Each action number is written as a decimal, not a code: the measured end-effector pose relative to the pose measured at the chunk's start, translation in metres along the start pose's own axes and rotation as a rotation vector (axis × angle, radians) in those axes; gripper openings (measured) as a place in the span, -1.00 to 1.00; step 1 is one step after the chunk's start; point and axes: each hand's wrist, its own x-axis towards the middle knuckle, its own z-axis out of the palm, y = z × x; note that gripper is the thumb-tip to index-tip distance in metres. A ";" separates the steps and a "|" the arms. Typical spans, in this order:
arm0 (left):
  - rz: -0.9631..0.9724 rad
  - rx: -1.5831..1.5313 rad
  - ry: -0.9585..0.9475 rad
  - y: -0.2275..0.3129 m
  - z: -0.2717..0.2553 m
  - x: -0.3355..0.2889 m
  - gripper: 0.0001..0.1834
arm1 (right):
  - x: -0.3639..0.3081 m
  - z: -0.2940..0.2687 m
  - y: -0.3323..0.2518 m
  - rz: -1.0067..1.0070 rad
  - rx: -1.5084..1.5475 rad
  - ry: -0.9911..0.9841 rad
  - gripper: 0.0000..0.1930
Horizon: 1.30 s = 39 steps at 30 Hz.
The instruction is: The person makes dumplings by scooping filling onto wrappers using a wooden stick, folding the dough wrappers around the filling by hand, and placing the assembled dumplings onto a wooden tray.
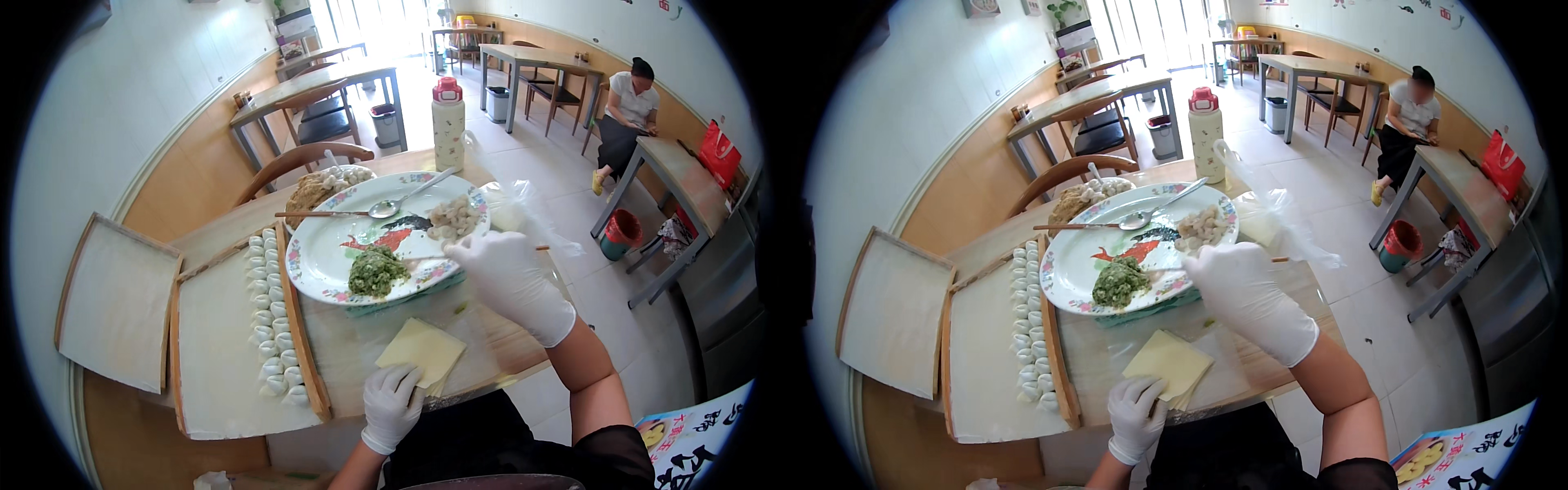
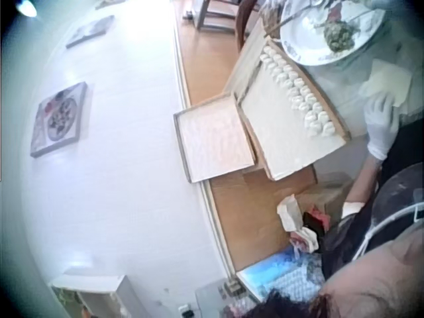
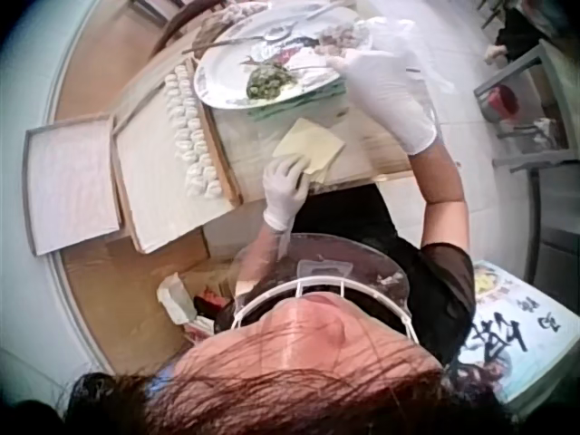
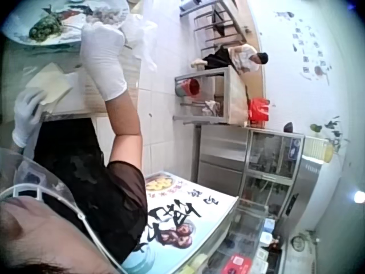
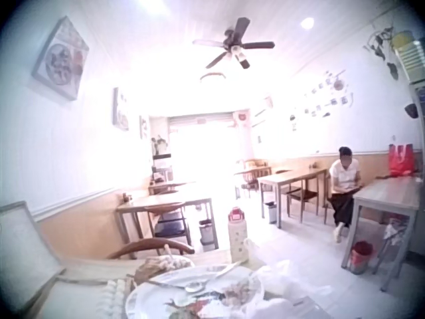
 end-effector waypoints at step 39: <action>0.084 -0.030 -0.034 -0.001 0.001 0.002 -0.63 | 0.017 0.035 0.041 -0.035 0.486 -0.051 -0.85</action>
